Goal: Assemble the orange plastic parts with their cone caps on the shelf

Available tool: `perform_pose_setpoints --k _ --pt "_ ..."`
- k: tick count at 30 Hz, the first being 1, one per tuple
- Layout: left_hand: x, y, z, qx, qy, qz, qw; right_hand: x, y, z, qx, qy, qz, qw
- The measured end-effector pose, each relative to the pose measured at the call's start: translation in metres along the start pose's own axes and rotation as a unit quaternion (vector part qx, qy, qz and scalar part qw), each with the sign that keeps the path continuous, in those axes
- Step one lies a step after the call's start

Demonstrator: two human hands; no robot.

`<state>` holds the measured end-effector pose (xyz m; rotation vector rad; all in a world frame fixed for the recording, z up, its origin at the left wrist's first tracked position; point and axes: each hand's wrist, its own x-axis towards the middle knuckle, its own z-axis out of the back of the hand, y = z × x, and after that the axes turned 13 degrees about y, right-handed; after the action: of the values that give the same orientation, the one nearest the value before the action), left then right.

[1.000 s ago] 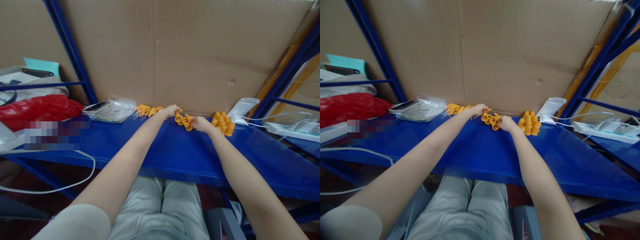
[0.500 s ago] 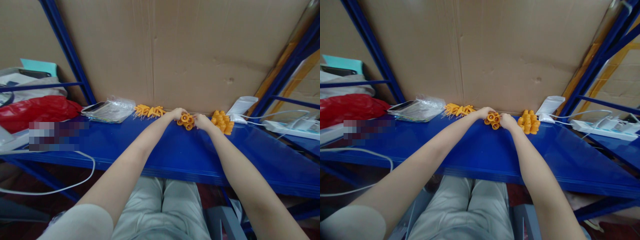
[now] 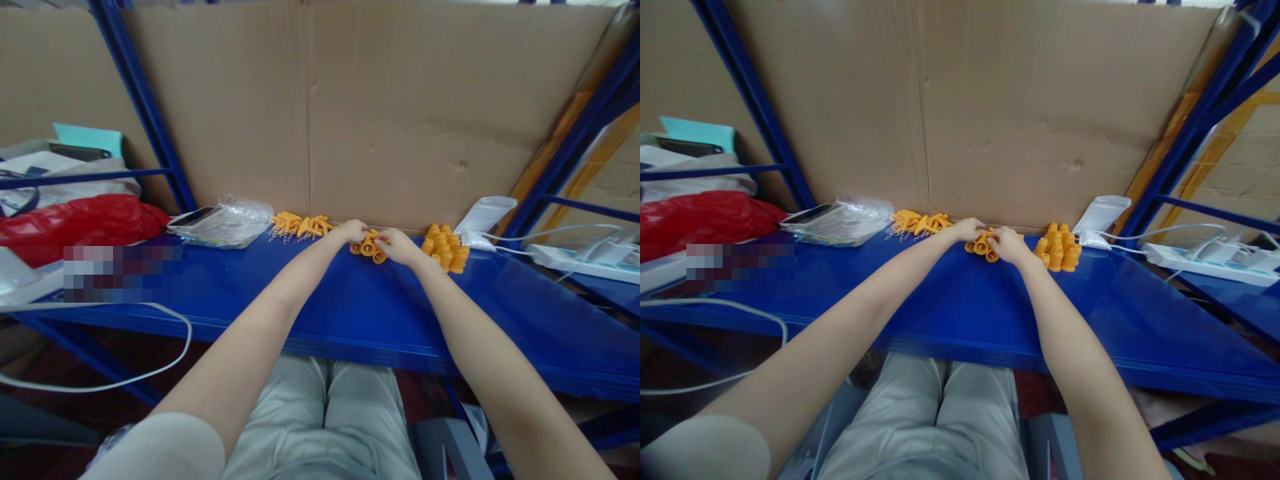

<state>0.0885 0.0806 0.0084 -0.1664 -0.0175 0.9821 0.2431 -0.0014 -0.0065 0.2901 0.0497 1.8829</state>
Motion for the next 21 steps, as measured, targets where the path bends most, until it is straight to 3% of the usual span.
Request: perform_pose_setpoints --k 3,5,11,21 --pt "-0.002 0.018 0.004 0.001 -0.053 0.032 0.998 -0.001 0.001 0.0 -0.009 0.009 -0.018 1.0" --pt "-0.006 0.035 0.009 0.017 -0.056 0.048 0.997 -0.001 0.002 0.0 -0.009 0.007 -0.026 1.0" --pt "-0.028 0.071 0.012 0.054 0.045 0.056 0.996 -0.001 -0.001 -0.001 -0.015 0.007 -0.022 1.0" --pt "-0.037 0.066 -0.007 0.145 0.029 0.021 0.989 -0.002 0.001 0.0 -0.006 0.015 -0.029 0.999"
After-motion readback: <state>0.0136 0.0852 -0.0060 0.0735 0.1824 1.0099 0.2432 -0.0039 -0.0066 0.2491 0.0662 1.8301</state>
